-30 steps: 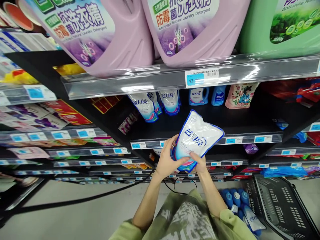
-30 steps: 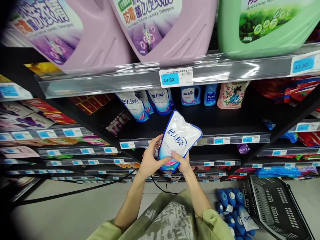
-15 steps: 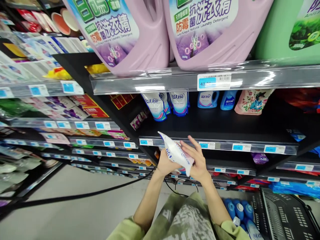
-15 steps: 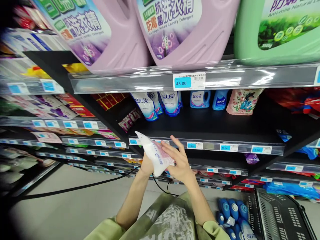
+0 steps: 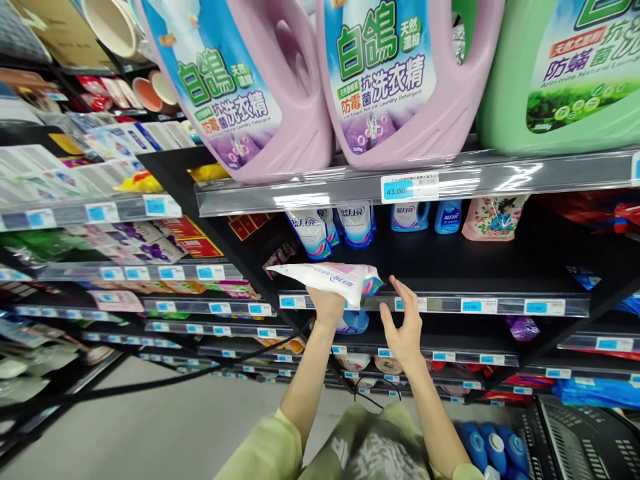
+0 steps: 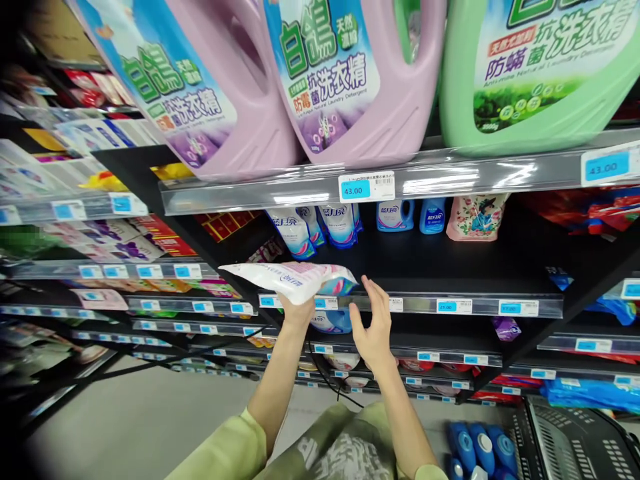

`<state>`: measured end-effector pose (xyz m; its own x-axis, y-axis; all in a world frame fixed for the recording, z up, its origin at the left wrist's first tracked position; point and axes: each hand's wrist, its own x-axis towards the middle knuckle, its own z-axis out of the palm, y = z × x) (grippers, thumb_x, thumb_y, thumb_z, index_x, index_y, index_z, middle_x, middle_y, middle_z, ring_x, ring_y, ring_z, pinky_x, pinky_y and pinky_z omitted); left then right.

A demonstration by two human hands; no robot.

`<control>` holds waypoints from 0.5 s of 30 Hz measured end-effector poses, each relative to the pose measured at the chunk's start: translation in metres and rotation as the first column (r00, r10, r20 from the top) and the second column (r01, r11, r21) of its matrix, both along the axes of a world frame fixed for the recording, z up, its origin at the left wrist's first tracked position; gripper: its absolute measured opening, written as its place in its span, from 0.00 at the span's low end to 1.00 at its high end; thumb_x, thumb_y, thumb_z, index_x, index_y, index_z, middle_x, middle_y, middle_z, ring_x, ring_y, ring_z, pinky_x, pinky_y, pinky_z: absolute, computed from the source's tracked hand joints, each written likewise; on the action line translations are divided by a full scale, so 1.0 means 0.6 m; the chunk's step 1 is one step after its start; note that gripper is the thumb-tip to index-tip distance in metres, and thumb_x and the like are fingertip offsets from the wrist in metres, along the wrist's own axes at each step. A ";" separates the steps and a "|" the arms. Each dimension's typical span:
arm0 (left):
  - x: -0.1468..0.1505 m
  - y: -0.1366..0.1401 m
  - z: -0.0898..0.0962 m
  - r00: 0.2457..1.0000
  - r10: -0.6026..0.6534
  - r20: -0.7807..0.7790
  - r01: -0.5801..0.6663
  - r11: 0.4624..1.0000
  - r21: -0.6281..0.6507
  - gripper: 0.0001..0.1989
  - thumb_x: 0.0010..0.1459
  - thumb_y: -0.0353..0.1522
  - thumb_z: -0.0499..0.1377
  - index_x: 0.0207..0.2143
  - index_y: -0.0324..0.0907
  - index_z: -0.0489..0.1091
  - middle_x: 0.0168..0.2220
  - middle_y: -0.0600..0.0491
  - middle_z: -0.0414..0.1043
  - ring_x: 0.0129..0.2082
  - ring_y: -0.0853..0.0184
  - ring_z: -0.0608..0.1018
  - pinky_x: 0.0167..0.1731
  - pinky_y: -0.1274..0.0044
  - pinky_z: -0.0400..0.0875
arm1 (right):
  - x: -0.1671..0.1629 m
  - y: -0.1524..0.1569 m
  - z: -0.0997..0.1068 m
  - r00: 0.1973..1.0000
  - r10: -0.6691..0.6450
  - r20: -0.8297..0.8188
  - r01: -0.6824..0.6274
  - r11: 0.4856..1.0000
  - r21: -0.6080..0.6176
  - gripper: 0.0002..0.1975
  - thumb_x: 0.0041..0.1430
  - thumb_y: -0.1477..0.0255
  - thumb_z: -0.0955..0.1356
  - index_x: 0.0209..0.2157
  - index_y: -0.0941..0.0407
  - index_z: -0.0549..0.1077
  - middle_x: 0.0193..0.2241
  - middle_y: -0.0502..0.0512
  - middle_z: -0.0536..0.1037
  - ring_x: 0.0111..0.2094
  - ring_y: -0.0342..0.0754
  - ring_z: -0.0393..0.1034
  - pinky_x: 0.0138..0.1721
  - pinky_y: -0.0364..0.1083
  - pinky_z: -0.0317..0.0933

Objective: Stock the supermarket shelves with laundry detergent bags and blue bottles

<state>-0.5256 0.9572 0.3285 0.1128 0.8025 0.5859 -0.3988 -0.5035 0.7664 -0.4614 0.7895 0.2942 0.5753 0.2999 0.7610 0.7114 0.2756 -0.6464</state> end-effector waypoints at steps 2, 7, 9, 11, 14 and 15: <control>0.019 0.032 0.019 0.998 0.062 0.013 -0.062 0.996 0.071 0.24 0.38 0.39 0.74 0.37 0.41 0.72 0.35 0.51 0.81 0.38 0.57 0.84 0.46 0.63 0.82 | 0.009 -0.002 -0.004 0.997 -0.019 -0.078 0.020 1.000 0.003 0.25 0.71 0.71 0.67 0.67 0.48 0.66 0.63 0.60 0.73 0.64 0.56 0.67 0.64 0.62 0.65; 0.070 0.087 0.033 1.000 0.022 -0.004 -0.022 0.998 -0.052 0.28 0.34 0.37 0.78 0.38 0.37 0.75 0.37 0.47 0.82 0.43 0.51 0.85 0.44 0.63 0.83 | 0.028 -0.003 -0.016 0.986 -0.008 -0.169 0.007 1.000 -0.007 0.22 0.72 0.68 0.67 0.65 0.48 0.68 0.63 0.60 0.74 0.62 0.55 0.69 0.60 0.59 0.68; 0.086 0.104 0.028 0.999 -0.039 -0.007 0.038 0.993 -0.109 0.29 0.36 0.36 0.78 0.41 0.36 0.76 0.41 0.45 0.83 0.45 0.51 0.85 0.47 0.62 0.82 | 0.031 -0.001 -0.021 0.982 -0.001 -0.191 -0.005 1.000 -0.028 0.21 0.72 0.67 0.67 0.64 0.48 0.68 0.62 0.59 0.74 0.62 0.55 0.69 0.59 0.58 0.69; 0.096 0.124 0.023 0.995 -0.090 -0.040 0.083 0.987 -0.139 0.30 0.37 0.35 0.79 0.43 0.37 0.76 0.44 0.43 0.82 0.48 0.50 0.84 0.50 0.59 0.81 | 0.032 0.001 -0.024 0.977 0.005 -0.212 -0.017 0.998 -0.053 0.21 0.72 0.66 0.67 0.63 0.48 0.69 0.62 0.59 0.75 0.61 0.55 0.70 0.57 0.57 0.69; 0.103 0.157 0.022 0.982 -0.135 -0.131 0.123 0.988 -0.092 0.38 0.37 0.34 0.79 0.53 0.40 0.72 0.51 0.43 0.80 0.53 0.51 0.82 0.55 0.57 0.79 | 0.032 0.002 -0.026 0.974 -0.007 -0.225 -0.012 0.997 -0.081 0.19 0.71 0.65 0.67 0.61 0.48 0.71 0.60 0.59 0.76 0.59 0.54 0.71 0.56 0.56 0.69; 0.103 0.165 0.023 0.976 -0.133 -0.172 0.124 0.990 -0.062 0.42 0.38 0.33 0.79 0.57 0.40 0.69 0.53 0.43 0.79 0.55 0.51 0.81 0.57 0.57 0.77 | 0.031 0.003 -0.026 0.974 -0.013 -0.227 -0.006 0.996 -0.085 0.18 0.71 0.65 0.67 0.60 0.49 0.71 0.60 0.59 0.76 0.59 0.54 0.71 0.56 0.56 0.69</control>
<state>-0.4639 1.0560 0.3422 0.3145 0.8024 0.5072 -0.3148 -0.4159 0.8532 -0.4426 0.7911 0.2789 0.7316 0.3551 0.5820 0.5438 0.2110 -0.8123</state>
